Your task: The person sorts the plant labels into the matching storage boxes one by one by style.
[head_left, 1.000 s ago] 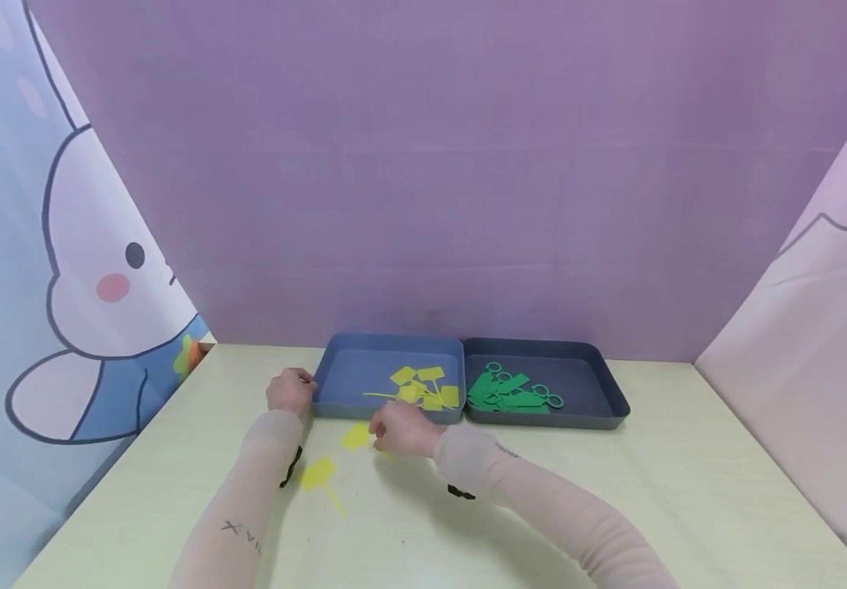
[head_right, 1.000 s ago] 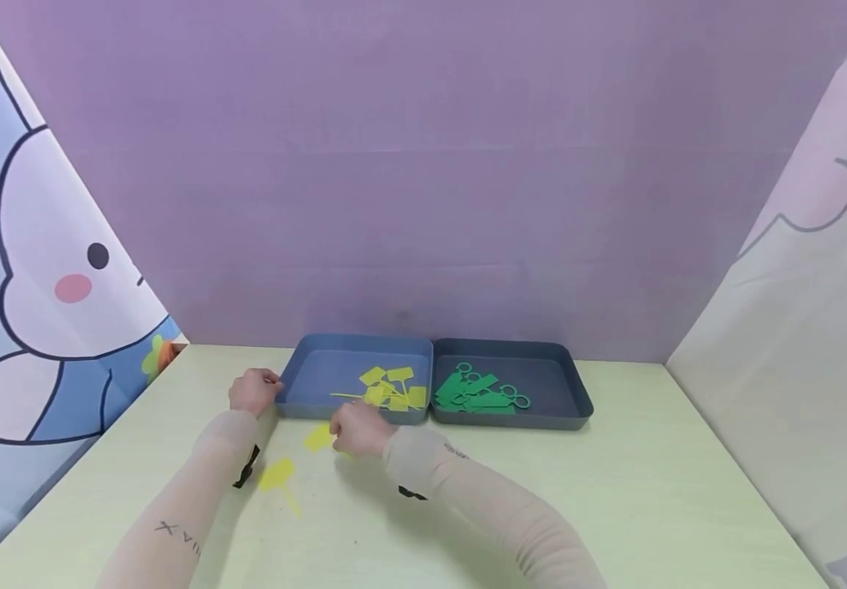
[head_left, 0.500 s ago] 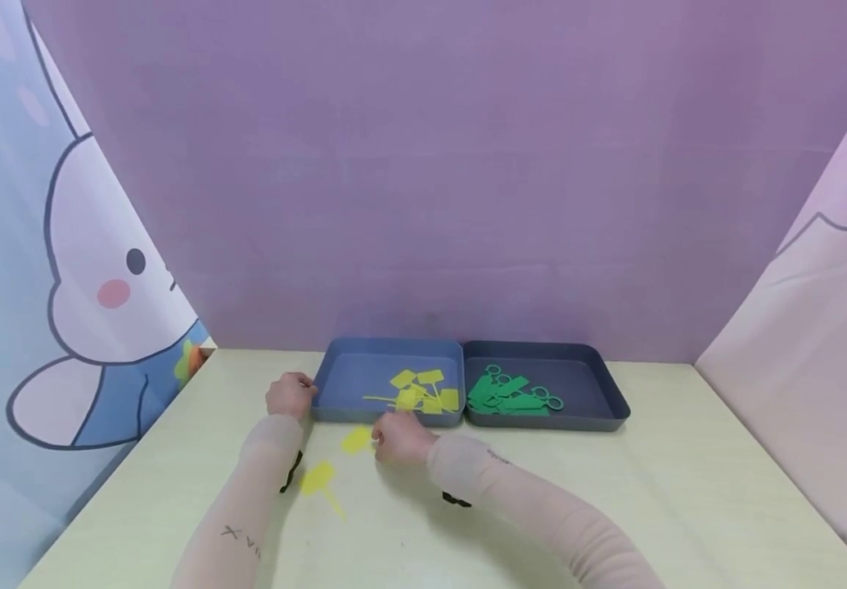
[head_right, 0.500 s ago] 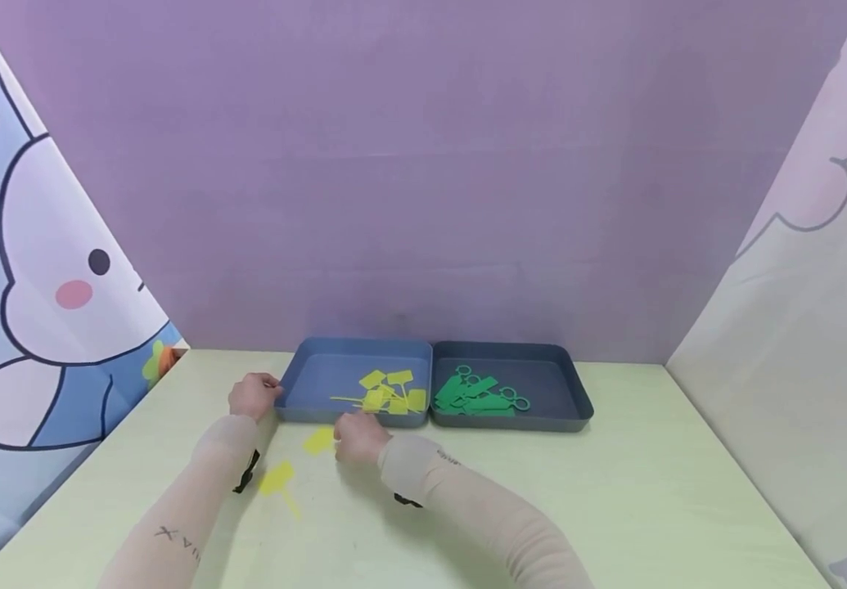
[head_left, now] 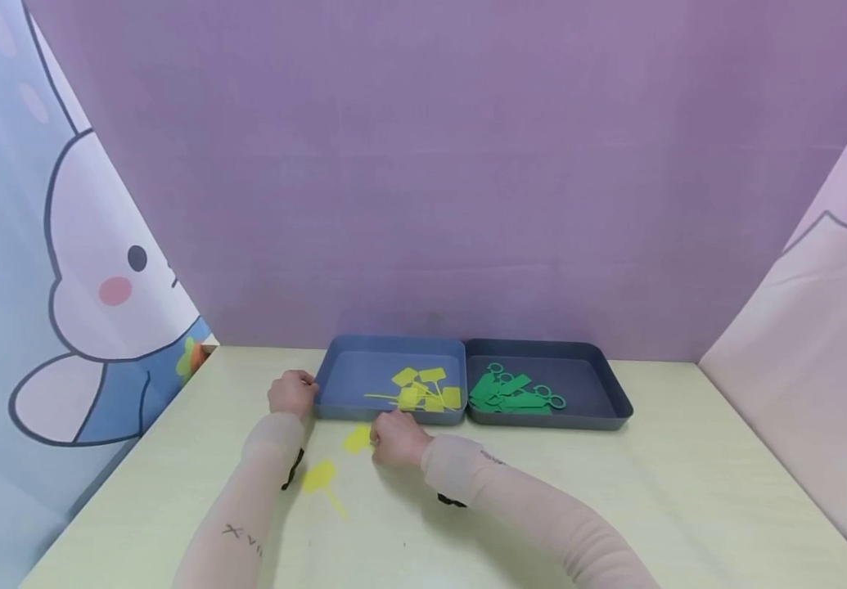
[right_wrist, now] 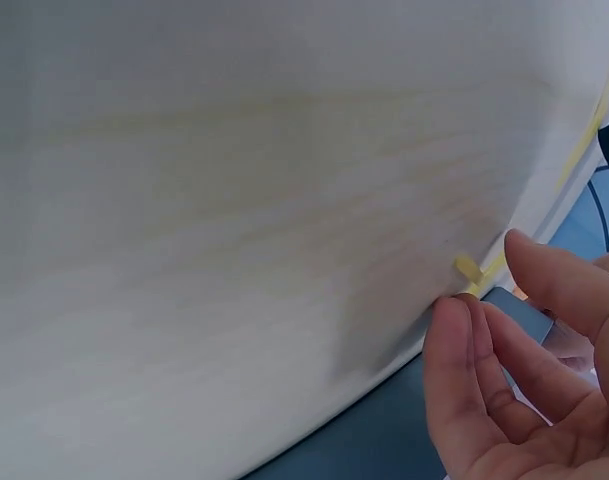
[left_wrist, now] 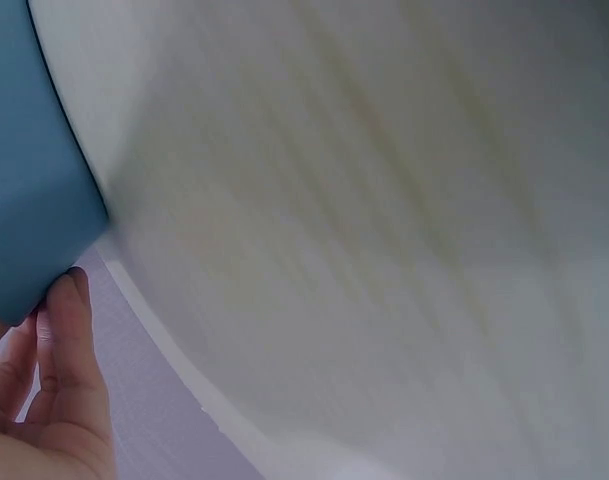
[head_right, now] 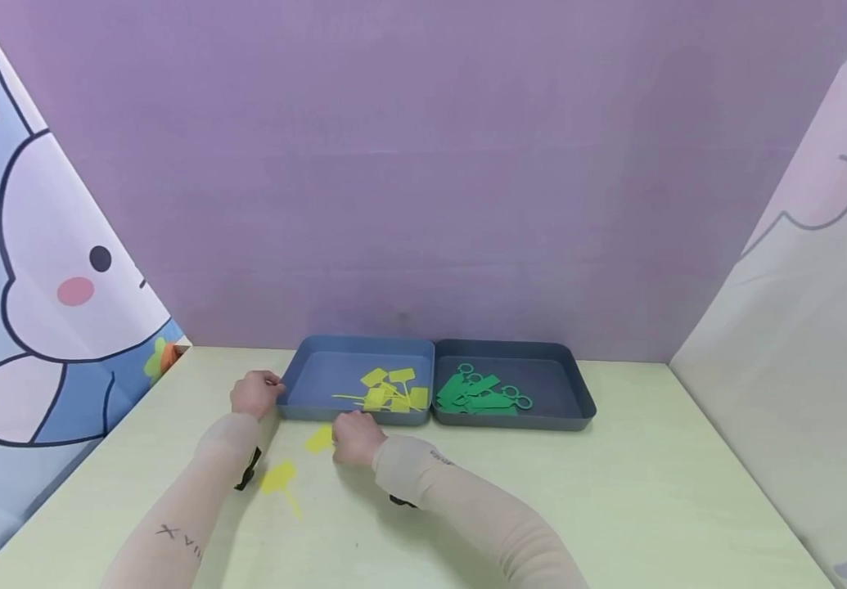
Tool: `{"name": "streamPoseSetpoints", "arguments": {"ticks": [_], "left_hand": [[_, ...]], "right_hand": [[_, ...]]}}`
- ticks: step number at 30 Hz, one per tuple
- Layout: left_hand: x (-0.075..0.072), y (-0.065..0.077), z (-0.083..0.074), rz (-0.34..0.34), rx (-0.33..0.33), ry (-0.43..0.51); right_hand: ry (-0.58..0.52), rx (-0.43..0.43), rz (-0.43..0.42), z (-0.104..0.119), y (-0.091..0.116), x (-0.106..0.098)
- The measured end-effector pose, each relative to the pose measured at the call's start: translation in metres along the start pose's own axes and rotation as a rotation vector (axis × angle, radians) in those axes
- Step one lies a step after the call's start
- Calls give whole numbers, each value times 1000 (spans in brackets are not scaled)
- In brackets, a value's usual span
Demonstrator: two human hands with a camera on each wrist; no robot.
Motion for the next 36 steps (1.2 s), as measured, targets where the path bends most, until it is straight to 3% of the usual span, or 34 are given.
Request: {"name": "streamPoseSetpoints", "arguments": {"ticks": [20, 36], "left_hand": [[3, -2, 3, 5, -23, 25], [-1, -1, -2, 0, -9, 12]], "right_hand": [[-16, 80, 20, -1, 0, 3], [-43, 78, 6, -4, -1, 0]]}}
Point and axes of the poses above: each hand's wrist, its own y-axis away from the middle knuckle, its own x-axis out of the palm, z = x × y, the point moved 2 cm from there along -y, towards the middle knuckle, and after that the axes turned 1 degree about y, right-handed, at the moved point
